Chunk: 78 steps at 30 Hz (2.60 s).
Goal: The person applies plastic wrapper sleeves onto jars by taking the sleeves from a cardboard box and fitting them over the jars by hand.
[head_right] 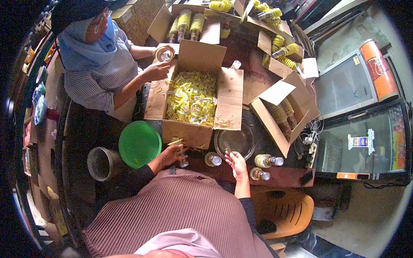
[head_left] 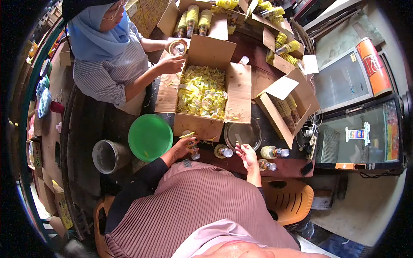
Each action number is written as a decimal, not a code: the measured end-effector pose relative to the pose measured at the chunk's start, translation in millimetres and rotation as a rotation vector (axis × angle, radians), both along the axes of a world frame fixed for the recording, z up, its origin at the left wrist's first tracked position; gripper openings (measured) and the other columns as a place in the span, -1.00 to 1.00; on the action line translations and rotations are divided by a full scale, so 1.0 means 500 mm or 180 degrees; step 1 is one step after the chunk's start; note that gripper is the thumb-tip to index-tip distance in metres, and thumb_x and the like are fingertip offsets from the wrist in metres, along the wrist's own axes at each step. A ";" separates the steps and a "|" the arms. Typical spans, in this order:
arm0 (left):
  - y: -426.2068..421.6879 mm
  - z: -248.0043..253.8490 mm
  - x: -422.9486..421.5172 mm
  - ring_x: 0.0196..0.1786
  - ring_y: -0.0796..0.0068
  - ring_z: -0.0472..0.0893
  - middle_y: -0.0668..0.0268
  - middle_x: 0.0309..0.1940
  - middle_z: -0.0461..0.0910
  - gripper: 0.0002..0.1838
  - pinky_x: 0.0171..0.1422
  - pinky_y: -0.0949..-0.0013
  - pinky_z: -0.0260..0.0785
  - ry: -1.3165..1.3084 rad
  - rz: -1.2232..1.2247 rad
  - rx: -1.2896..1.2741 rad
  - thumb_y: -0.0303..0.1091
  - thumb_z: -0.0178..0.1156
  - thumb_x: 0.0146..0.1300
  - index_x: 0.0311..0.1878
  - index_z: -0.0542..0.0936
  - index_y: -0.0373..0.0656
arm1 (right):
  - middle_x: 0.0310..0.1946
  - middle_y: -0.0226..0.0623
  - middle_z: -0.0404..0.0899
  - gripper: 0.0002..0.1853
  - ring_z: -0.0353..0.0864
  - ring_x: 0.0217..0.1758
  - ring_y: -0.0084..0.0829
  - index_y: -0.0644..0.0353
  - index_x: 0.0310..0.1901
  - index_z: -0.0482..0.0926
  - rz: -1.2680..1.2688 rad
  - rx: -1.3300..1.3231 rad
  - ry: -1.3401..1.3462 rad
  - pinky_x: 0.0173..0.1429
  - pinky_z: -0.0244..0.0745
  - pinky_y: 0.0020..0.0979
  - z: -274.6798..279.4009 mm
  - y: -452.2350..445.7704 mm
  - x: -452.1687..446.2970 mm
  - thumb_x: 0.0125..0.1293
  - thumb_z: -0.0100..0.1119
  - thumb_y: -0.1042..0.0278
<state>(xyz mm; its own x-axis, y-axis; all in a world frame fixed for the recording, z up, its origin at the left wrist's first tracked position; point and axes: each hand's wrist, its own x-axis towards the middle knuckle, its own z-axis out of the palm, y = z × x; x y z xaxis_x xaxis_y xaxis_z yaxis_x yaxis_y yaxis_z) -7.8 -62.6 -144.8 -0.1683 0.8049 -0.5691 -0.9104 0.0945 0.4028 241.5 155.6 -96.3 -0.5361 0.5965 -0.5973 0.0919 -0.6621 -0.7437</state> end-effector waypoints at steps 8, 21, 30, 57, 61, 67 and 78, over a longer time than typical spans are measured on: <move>0.030 0.023 0.025 0.10 0.50 0.41 0.52 0.05 0.46 -0.53 0.12 0.17 0.33 -0.0209 -0.0536 0.0492 -0.30 0.27 0.18 0.18 0.45 0.00 | -0.11 -0.30 0.62 -0.88 0.61 -0.10 -0.47 0.14 -0.13 0.49 0.0012 0.0091 -0.0036 -0.04 0.53 -0.44 0.005 -0.008 0.014 0.36 0.10 0.34; -0.049 0.079 -0.013 0.02 0.45 0.51 0.44 0.06 0.52 -0.43 0.01 0.28 0.40 0.1312 -0.0242 -0.0008 -0.18 0.35 0.05 0.17 0.50 -0.06 | -0.12 -0.28 0.62 -0.88 0.63 -0.13 -0.46 0.14 -0.12 0.47 -0.0134 0.0095 -0.0091 -0.11 0.56 -0.48 -0.011 0.000 0.028 0.36 0.10 0.37; -0.116 0.155 -0.024 -0.07 0.26 0.57 0.15 -0.11 0.54 -0.44 0.13 0.25 0.37 0.0585 -0.0175 -0.0114 -0.19 0.23 0.17 0.16 0.42 -0.34 | -0.13 -0.27 0.61 -0.91 0.63 -0.14 -0.42 0.09 -0.13 0.44 -0.0409 0.0104 0.0024 -0.11 0.55 -0.42 -0.018 0.028 0.071 0.36 0.07 0.42; -0.188 0.259 -0.053 0.17 0.38 0.42 0.31 0.18 0.43 -0.41 0.25 0.29 0.21 0.1396 0.0413 -0.1331 -0.37 0.45 0.00 0.13 0.45 -0.12 | -0.25 -0.38 0.48 -0.90 0.46 -0.28 -0.60 0.29 -0.23 0.59 -0.0283 0.2438 -0.0712 -0.14 0.42 -0.54 0.050 0.054 -0.031 0.25 0.20 0.47; -0.175 0.219 -0.079 0.16 0.41 0.45 0.17 0.09 0.46 -0.46 0.26 0.34 0.30 0.3903 0.0629 -0.0818 -0.44 0.51 -0.09 -0.02 0.47 -0.23 | -0.27 -0.28 0.49 -0.90 0.52 -0.26 -0.44 0.30 -0.27 0.62 0.0058 0.3069 -0.0761 -0.13 0.44 -0.44 0.122 0.022 -0.104 0.20 0.23 0.48; -0.007 0.316 -0.085 -0.20 0.53 0.59 0.29 -0.20 0.59 -0.39 -0.04 0.45 0.46 0.4256 0.0389 -0.0537 -0.35 0.50 -0.07 0.06 0.45 -0.28 | -0.38 -0.23 0.49 -0.90 0.55 -0.31 -0.36 0.29 -0.27 0.63 0.0343 0.3575 -0.0679 -0.21 0.45 -0.37 0.168 -0.037 -0.210 0.18 0.23 0.49; 0.143 0.275 -0.068 -0.18 0.13 0.61 0.13 -0.25 0.59 -0.49 -0.09 0.22 0.46 0.5252 0.0161 -0.0265 -0.25 0.45 -0.09 -0.07 0.48 -0.19 | -0.41 -0.30 0.42 -0.78 0.43 -0.30 -0.30 0.14 -0.20 0.62 0.0504 0.5336 -0.0555 -0.21 0.39 -0.31 0.226 -0.085 -0.236 0.08 0.25 0.56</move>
<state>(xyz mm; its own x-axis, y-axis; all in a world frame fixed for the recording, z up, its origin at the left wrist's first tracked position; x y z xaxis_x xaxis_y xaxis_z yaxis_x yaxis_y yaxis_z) -41.7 8.8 -7.3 -0.6202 0.7585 0.1998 0.4642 0.1495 0.8730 123.6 113.0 16.7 -0.6491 0.5396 0.5362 0.2260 0.8098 -0.5414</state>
